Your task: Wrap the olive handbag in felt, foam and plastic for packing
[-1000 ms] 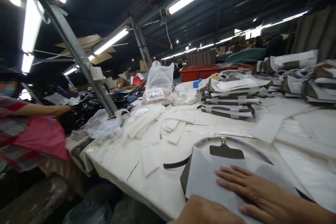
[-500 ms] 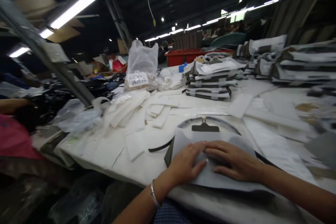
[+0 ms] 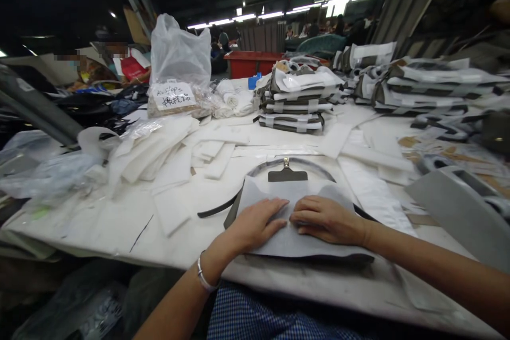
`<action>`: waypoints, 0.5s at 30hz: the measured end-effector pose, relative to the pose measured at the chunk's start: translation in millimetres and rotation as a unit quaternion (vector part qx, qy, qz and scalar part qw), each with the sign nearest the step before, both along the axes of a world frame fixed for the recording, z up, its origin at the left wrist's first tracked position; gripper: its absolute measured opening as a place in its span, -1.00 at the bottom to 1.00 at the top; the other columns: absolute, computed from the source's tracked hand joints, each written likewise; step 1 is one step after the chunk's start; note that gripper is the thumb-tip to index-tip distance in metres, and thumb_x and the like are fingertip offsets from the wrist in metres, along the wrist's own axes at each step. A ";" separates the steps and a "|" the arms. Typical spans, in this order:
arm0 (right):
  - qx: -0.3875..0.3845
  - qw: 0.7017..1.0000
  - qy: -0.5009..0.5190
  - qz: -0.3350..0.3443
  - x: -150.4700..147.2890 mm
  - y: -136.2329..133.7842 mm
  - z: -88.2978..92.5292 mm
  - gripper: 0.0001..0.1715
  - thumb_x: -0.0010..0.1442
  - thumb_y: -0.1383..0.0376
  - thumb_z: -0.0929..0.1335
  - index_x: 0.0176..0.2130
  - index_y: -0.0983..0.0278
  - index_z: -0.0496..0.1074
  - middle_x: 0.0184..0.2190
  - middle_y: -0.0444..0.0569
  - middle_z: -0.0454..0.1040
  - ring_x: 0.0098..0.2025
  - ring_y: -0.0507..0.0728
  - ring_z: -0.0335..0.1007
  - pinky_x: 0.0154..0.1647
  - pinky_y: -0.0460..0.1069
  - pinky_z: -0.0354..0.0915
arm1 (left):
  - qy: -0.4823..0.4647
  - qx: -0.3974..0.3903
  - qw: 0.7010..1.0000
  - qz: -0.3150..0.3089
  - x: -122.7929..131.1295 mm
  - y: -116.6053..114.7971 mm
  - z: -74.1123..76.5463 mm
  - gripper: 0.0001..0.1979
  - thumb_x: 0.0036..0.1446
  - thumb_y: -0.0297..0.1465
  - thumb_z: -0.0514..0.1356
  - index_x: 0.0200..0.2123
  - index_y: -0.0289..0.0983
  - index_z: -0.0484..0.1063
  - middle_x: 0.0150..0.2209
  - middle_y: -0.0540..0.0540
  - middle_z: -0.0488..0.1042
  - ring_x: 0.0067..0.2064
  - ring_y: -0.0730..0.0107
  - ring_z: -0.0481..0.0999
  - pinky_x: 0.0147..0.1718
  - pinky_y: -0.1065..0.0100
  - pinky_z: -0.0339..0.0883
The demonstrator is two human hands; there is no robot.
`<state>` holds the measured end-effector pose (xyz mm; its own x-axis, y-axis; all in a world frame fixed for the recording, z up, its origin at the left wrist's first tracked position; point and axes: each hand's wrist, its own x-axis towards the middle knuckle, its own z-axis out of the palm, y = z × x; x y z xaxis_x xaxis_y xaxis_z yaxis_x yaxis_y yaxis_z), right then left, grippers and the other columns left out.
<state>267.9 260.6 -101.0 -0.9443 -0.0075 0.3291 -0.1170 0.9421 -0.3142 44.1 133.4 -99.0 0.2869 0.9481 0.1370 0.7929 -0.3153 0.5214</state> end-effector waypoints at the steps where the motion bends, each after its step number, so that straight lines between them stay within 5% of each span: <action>1: -0.004 1.000 -0.007 -0.001 0.0 0.0 1.3 -0.70 0.38 0.20 0.26 0.00 0.28 0.43 -0.16 0.08 0.48 -0.11 0.13 0.37 -0.06 0.09 0.37 | 0.015 -0.004 1.000 -0.014 -1.4 1.7 3.2 -0.52 0.36 -0.18 0.07 0.27 -0.21 0.22 0.27 -0.12 0.33 0.29 0.24 0.29 0.30 0.10 0.13; 6: -0.021 0.998 -0.048 -0.019 0.7 -4.9 8.1 -0.70 0.38 0.19 0.26 0.01 0.27 0.42 -0.13 0.09 0.49 -0.10 0.15 0.39 -0.07 0.08 0.38 | 0.103 0.004 0.992 -0.072 -7.3 6.5 7.4 -0.50 0.39 -0.12 -0.02 0.28 -0.22 0.23 0.33 -0.12 0.24 0.35 0.26 0.19 0.35 0.12 0.01; 15: -0.018 0.999 0.006 -0.026 3.0 -8.2 -3.1 -0.70 0.37 0.22 0.29 0.01 0.30 0.45 -0.16 0.09 0.52 -0.11 0.15 0.41 -0.08 0.07 0.39 | 0.068 0.040 0.995 -0.057 -9.6 4.0 -5.9 -0.53 0.39 -0.19 0.01 0.29 -0.21 0.21 0.32 -0.11 0.24 0.35 0.30 0.19 0.35 0.12 0.03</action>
